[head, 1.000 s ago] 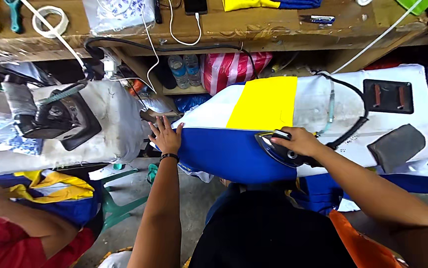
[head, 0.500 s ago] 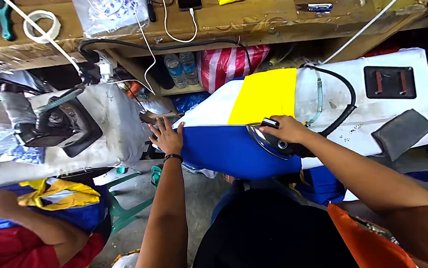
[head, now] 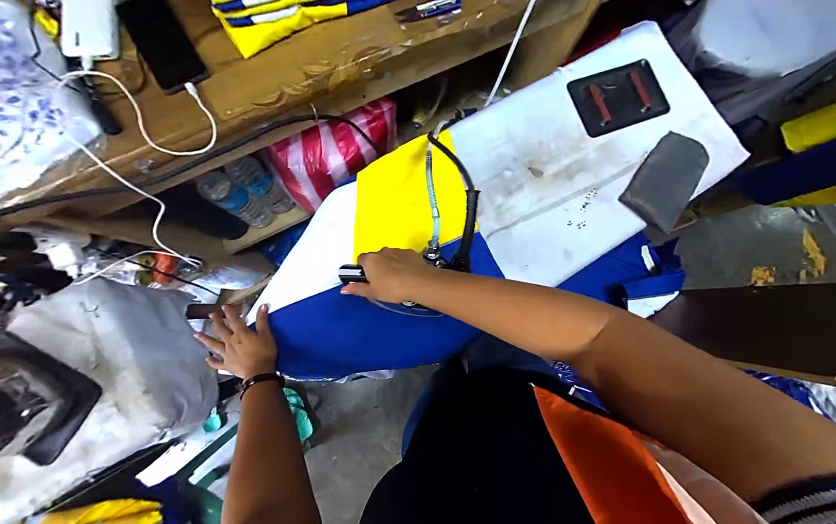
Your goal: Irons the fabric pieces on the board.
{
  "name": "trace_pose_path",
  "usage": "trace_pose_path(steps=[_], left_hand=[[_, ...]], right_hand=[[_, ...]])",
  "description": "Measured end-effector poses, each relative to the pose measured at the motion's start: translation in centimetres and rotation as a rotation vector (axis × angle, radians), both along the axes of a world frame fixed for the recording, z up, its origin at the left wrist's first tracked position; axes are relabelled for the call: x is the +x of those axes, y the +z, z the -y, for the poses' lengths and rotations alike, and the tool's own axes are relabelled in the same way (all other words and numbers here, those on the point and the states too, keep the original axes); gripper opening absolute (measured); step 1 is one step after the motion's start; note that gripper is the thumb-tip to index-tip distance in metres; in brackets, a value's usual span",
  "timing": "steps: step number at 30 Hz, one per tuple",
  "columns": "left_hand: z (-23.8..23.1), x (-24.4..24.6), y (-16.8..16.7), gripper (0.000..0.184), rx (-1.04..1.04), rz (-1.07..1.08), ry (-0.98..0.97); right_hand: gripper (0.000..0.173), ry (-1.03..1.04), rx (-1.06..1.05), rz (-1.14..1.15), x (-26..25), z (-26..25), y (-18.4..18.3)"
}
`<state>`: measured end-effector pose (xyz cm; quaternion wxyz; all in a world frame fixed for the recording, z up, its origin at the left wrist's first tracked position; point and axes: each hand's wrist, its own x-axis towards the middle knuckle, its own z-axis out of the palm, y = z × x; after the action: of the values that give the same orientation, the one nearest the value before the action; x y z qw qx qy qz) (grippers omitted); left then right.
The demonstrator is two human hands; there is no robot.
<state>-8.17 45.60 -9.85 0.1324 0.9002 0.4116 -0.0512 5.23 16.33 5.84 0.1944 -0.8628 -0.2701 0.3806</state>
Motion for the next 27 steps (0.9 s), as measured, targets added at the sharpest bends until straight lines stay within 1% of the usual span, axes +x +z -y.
trace_pose_path(steps=[4,7,10,12,13,15,18,20,23,25,27], left_hand=[[0.3,-0.1,0.1,0.082,0.009,-0.016,0.015],[0.8,0.0,0.8,0.086,0.012,-0.043,0.041],[2.6,0.6,1.9,0.089,0.067,-0.037,0.127],[4.8,1.6,3.2,0.083,0.110,0.037,0.124],[6.7,2.4,4.3,0.076,0.097,0.105,0.087],[11.3,4.4,6.1,0.061,0.042,0.227,-0.076],[19.8,7.5,7.3,0.046,-0.040,0.287,-0.406],[25.8,10.1,7.5,0.039,-0.137,0.341,-0.527],[32.4,13.0,6.4,0.037,-0.219,0.335,-0.615],[34.7,14.9,5.0,0.038,-0.248,0.313,-0.600],[36.2,16.1,4.2,0.041,-0.236,0.269,-0.567]], right_hand=[[0.059,-0.039,-0.096,0.022,1.8,7.7,-0.2],[0.060,-0.062,-0.145,0.044,3.4,13.9,-0.8],[0.059,-0.022,-0.166,0.073,4.7,19.5,-1.4],[0.057,-0.006,-0.169,0.074,5.9,22.7,-1.6],[0.056,-0.003,-0.167,0.073,6.8,24.3,-1.8],[0.055,-0.020,-0.143,0.070,8.9,27.4,-2.3],[0.052,-0.066,-0.096,0.099,12.7,31.6,-2.7],[0.052,-0.113,-0.080,0.114,15.2,33.5,-2.6],[0.052,-0.204,-0.074,0.154,18.4,35.3,-3.0],[0.055,-0.278,-0.084,0.167,20.4,35.6,-3.3],[0.059,-0.317,-0.110,0.158,21.8,35.6,-3.3]])
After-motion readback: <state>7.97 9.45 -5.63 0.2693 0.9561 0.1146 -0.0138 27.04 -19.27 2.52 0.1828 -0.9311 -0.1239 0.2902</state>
